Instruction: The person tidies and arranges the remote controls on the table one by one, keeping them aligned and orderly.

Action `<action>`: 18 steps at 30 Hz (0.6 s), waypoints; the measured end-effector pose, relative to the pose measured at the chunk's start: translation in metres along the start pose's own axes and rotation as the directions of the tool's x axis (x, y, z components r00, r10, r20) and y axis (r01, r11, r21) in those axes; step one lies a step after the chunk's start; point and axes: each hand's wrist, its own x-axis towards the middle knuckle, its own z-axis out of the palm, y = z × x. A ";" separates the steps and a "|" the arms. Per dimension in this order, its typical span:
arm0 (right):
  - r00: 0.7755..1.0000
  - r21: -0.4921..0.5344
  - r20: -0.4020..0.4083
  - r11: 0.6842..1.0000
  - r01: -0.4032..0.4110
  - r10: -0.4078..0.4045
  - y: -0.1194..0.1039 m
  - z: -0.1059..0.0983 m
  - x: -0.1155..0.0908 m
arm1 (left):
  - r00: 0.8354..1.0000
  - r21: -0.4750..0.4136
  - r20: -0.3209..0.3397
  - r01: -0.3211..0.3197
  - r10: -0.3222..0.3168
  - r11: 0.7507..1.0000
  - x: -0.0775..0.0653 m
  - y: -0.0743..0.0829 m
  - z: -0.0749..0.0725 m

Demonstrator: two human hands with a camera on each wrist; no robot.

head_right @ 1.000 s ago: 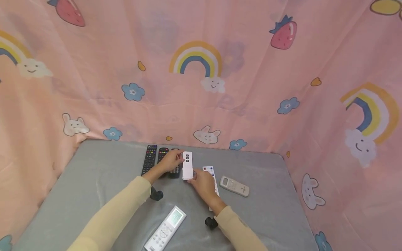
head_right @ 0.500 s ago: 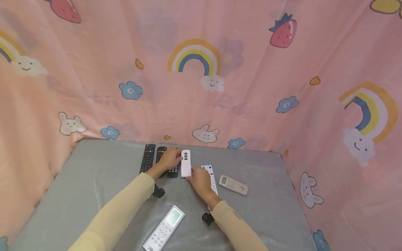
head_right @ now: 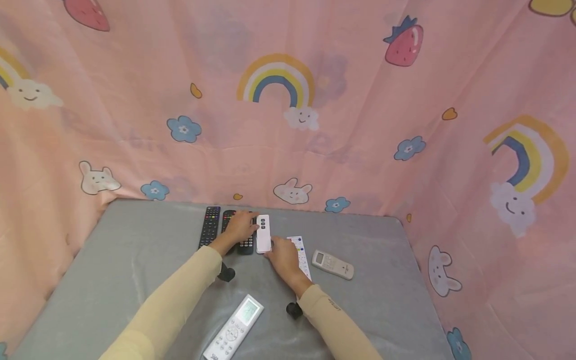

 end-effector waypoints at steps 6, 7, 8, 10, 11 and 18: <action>1.000 -0.021 0.022 1.000 -0.012 0.013 -0.002 -0.001 0.001 | 1.000 0.014 -0.009 -0.010 0.010 1.000 0.001 0.001 -0.001; 0.999 -0.023 0.028 1.000 -0.017 0.017 -0.002 -0.001 0.002 | 1.000 0.016 -0.010 -0.011 0.011 1.000 0.001 0.001 -0.001; 0.999 -0.028 0.033 0.999 -0.021 0.022 -0.002 -0.001 0.002 | 1.000 0.019 -0.014 -0.011 0.011 1.000 0.001 0.001 0.000; 0.999 -0.031 0.042 0.999 -0.029 0.030 -0.002 -0.002 0.003 | 1.000 0.017 -0.018 -0.009 0.009 1.000 0.000 0.001 0.000; 0.999 -0.034 0.044 0.999 -0.029 0.031 -0.002 -0.002 0.003 | 1.000 0.016 -0.021 -0.009 0.009 1.000 0.000 0.001 0.001; 1.000 -0.043 0.019 0.999 0.010 -0.009 -0.001 -0.013 0.004 | 0.998 -0.053 -0.064 -0.029 0.025 0.998 0.000 0.001 -0.002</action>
